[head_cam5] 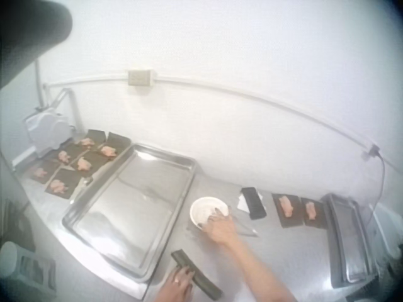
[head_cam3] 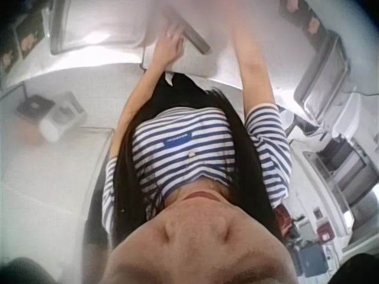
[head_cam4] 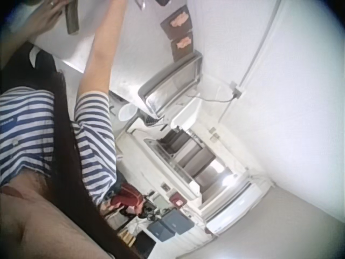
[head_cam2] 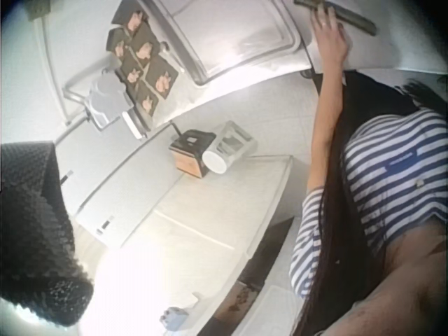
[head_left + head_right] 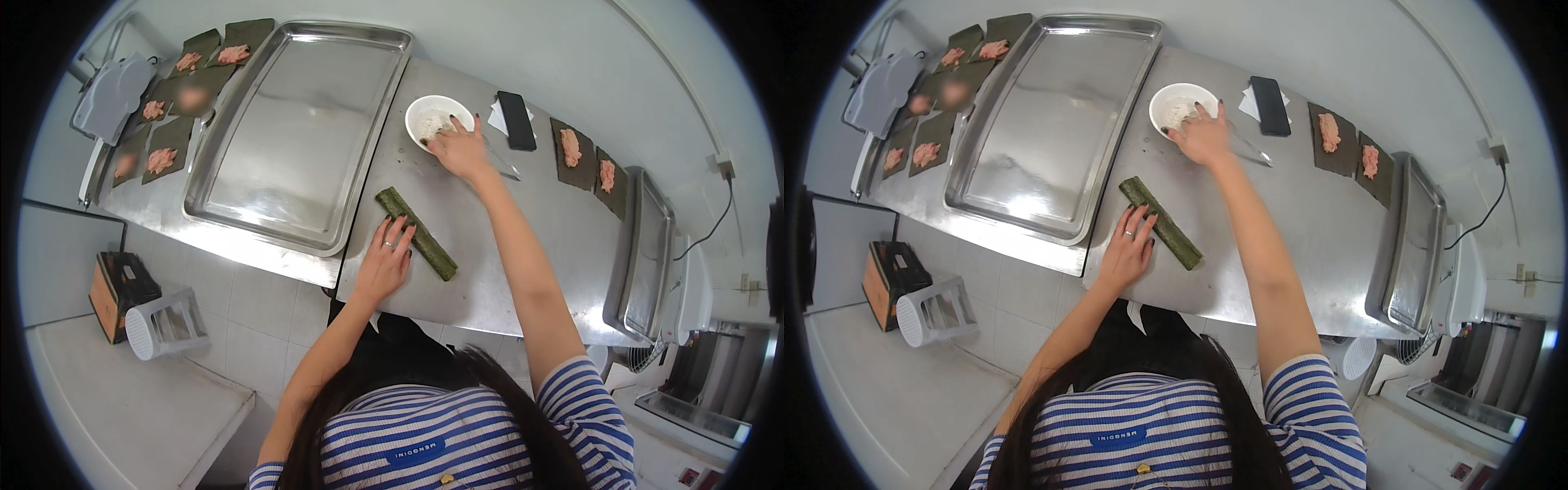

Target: The person spreads a pink paste onto a sheet of nori using a spoon, then rolls the sheet into a cylinder. The completed roll is placed on a metal tray. The person then repeats the process with a second sheet of nori.

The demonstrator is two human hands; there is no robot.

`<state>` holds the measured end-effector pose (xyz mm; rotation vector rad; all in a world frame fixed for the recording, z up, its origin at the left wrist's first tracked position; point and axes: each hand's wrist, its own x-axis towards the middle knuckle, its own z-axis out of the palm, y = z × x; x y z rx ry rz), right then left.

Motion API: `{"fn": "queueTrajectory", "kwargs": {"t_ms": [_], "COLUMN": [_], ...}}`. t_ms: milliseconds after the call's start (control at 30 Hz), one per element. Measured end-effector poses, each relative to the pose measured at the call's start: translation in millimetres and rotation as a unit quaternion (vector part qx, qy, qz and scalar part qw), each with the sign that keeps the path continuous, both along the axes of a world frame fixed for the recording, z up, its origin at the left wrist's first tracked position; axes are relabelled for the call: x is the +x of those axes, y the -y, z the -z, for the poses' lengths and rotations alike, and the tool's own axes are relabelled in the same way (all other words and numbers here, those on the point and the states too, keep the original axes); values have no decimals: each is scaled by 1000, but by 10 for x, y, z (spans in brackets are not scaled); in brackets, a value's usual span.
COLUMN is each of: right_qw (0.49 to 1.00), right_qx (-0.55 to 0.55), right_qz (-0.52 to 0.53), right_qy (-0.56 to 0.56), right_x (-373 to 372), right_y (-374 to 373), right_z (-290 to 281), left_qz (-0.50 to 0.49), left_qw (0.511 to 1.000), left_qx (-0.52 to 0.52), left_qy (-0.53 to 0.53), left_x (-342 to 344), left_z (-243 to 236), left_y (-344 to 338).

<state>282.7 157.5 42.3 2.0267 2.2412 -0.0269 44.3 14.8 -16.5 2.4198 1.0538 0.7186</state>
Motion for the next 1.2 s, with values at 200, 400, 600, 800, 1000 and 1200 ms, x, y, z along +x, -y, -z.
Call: {"fn": "queueTrajectory", "kwargs": {"t_ms": [200, 400, 600, 800, 1000, 1200], "right_qw": [960, 955, 964, 995, 960, 947], "right_qx": [93, -13, 87, 48, 114, -33], "right_qz": [-218, -259, -174, -83, -227, -279], "right_qy": [-146, -145, -183, -29, -114, -157], "right_x": [-270, -354, -60, 43, -90, -80], "right_y": [539, 959, 691, 38, 535, 1312], "right_z": [50, 245, 69, 43, -10, 263], "left_qz": [-6, -5, -4, -3, -4, -1], "left_qw": [1000, 1000, 1000, 1000, 1000, 1000], "left_qx": [-3, 2, -7, -4, -8, -2], "left_qy": [0, 1, 3, -2, 0, -1], "left_x": [1, 0, -4, 11, 2, 2], "left_z": [21, 16, -12, -27, 16, 16], "left_y": [6, 9, 4, -1, 7, 7]}}
